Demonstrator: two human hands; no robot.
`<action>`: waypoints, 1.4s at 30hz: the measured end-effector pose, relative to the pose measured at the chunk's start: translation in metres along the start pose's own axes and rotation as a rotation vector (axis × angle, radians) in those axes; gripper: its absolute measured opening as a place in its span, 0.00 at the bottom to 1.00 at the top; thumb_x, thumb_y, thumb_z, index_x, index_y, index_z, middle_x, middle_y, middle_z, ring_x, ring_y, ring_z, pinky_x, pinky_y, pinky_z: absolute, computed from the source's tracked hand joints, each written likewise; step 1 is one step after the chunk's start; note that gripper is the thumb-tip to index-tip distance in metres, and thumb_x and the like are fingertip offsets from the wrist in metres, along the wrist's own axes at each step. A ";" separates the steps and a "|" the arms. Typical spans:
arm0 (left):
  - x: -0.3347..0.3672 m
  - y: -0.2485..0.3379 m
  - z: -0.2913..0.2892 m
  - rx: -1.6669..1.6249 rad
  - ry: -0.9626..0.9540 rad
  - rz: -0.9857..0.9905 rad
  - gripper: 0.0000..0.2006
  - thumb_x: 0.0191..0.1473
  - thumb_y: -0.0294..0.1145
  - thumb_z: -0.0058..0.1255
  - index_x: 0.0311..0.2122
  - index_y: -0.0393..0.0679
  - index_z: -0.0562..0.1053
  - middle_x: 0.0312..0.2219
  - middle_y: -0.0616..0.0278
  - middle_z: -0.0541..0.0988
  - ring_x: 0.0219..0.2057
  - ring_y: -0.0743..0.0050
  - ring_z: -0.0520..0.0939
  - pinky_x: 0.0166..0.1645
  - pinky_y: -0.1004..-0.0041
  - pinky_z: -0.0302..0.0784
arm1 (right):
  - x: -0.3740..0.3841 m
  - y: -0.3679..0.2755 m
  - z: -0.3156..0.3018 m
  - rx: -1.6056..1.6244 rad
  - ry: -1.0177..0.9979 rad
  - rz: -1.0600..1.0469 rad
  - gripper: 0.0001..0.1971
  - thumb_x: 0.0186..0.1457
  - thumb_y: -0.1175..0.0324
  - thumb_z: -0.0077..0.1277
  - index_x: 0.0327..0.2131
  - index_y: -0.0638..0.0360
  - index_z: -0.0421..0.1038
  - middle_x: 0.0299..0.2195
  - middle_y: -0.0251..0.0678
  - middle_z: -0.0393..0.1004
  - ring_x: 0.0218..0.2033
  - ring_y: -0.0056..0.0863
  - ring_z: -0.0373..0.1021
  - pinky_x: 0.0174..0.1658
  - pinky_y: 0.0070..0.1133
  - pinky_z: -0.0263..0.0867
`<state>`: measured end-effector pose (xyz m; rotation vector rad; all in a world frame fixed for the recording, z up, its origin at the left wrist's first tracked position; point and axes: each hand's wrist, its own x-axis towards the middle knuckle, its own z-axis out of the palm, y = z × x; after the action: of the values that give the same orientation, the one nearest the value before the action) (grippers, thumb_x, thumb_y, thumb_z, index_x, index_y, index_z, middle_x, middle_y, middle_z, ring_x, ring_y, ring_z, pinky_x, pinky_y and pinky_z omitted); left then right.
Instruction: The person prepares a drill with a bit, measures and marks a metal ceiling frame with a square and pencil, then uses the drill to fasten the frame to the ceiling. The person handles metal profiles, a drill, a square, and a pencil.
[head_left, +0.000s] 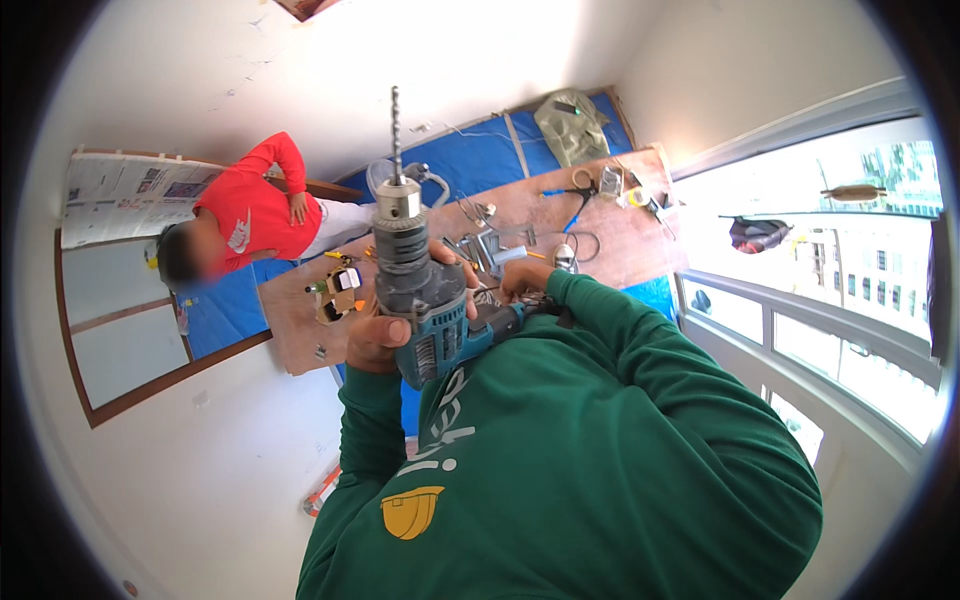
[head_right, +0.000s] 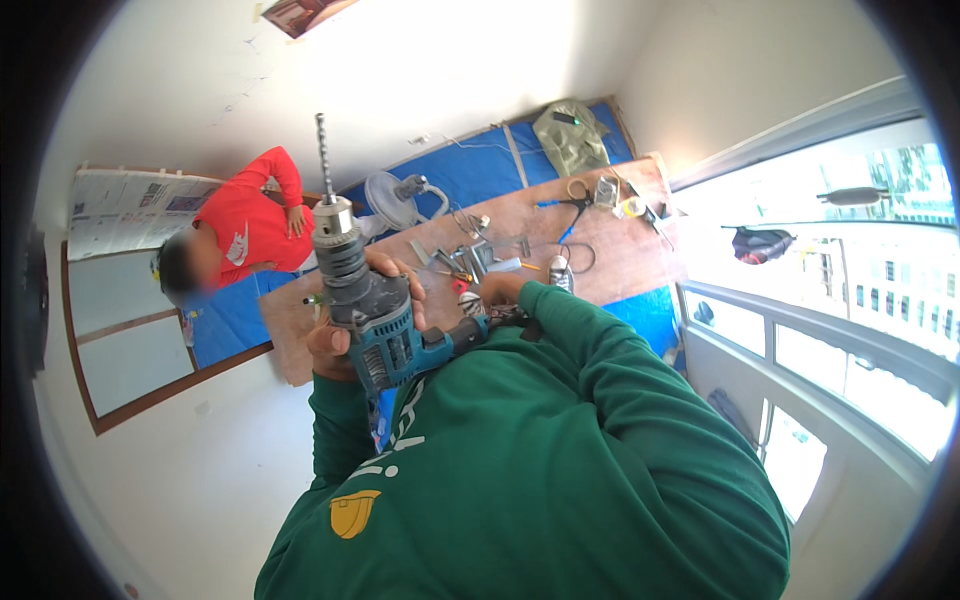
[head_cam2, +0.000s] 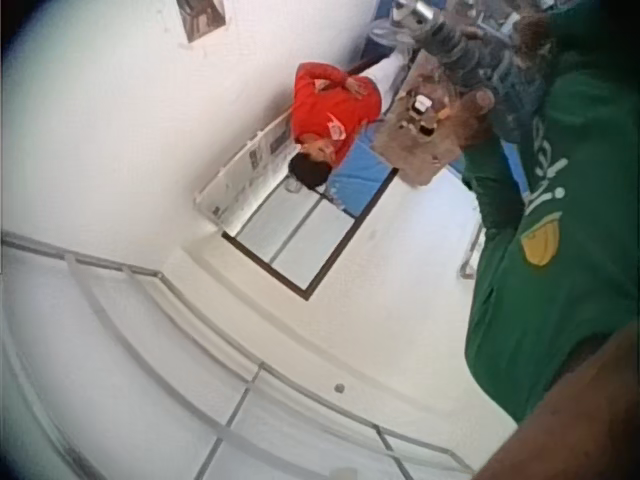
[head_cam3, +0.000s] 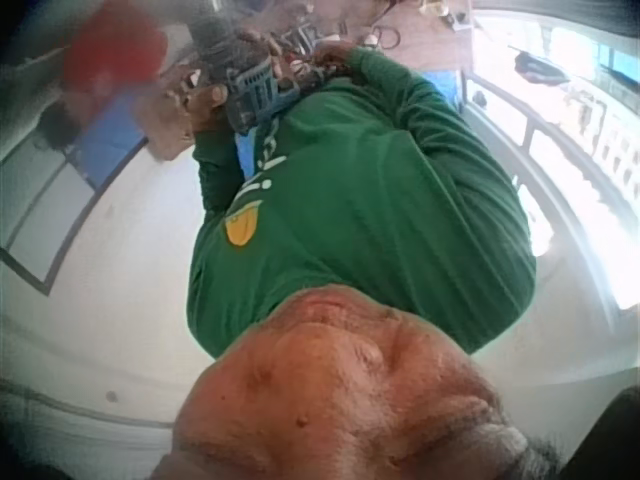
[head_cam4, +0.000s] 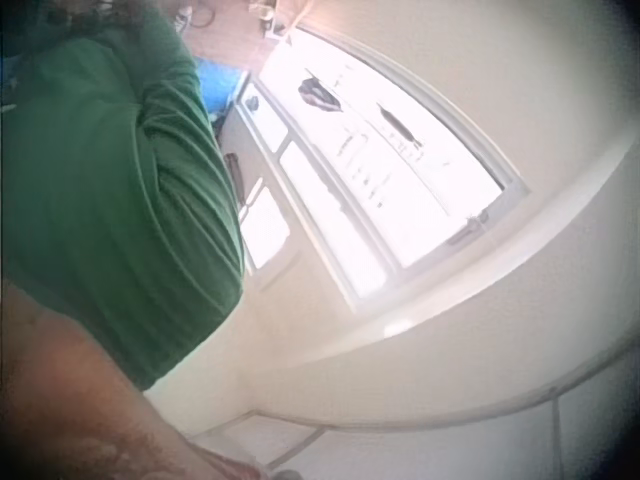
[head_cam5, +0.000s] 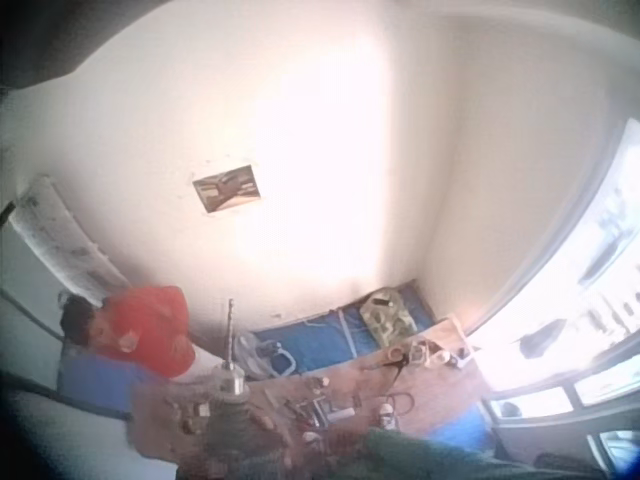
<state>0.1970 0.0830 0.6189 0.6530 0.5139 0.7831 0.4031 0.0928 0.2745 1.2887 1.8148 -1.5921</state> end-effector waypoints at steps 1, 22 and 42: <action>-0.003 0.000 0.001 0.002 0.013 0.001 0.46 0.35 0.49 0.74 0.59 0.38 0.67 0.47 0.40 0.76 0.42 0.49 0.85 0.47 0.61 0.84 | 0.007 0.001 -0.006 -0.019 0.049 -0.014 0.08 0.49 0.64 0.65 0.29 0.57 0.85 0.28 0.35 0.85 0.29 0.25 0.80 0.32 0.26 0.76; 0.040 -0.013 0.018 0.148 0.243 -0.002 0.30 0.58 0.45 0.65 0.59 0.41 0.70 0.45 0.59 0.79 0.42 0.70 0.82 0.47 0.67 0.81 | -0.291 -0.070 -0.128 1.030 1.088 -0.692 0.22 0.75 0.52 0.45 0.53 0.63 0.74 0.39 0.33 0.79 0.34 0.17 0.72 0.41 0.21 0.71; 0.071 -0.014 0.032 0.216 0.097 -0.031 0.26 0.58 0.37 0.65 0.59 0.43 0.70 0.41 0.61 0.79 0.39 0.72 0.82 0.45 0.68 0.82 | -0.384 -0.068 -0.125 0.262 1.381 -0.562 0.20 0.66 0.77 0.48 0.60 0.63 0.72 0.54 0.44 0.77 0.51 0.36 0.76 0.54 0.30 0.72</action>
<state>0.2670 0.1193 0.6180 0.8069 0.7021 0.7383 0.5696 0.0710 0.6481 2.5430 2.9941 -1.1729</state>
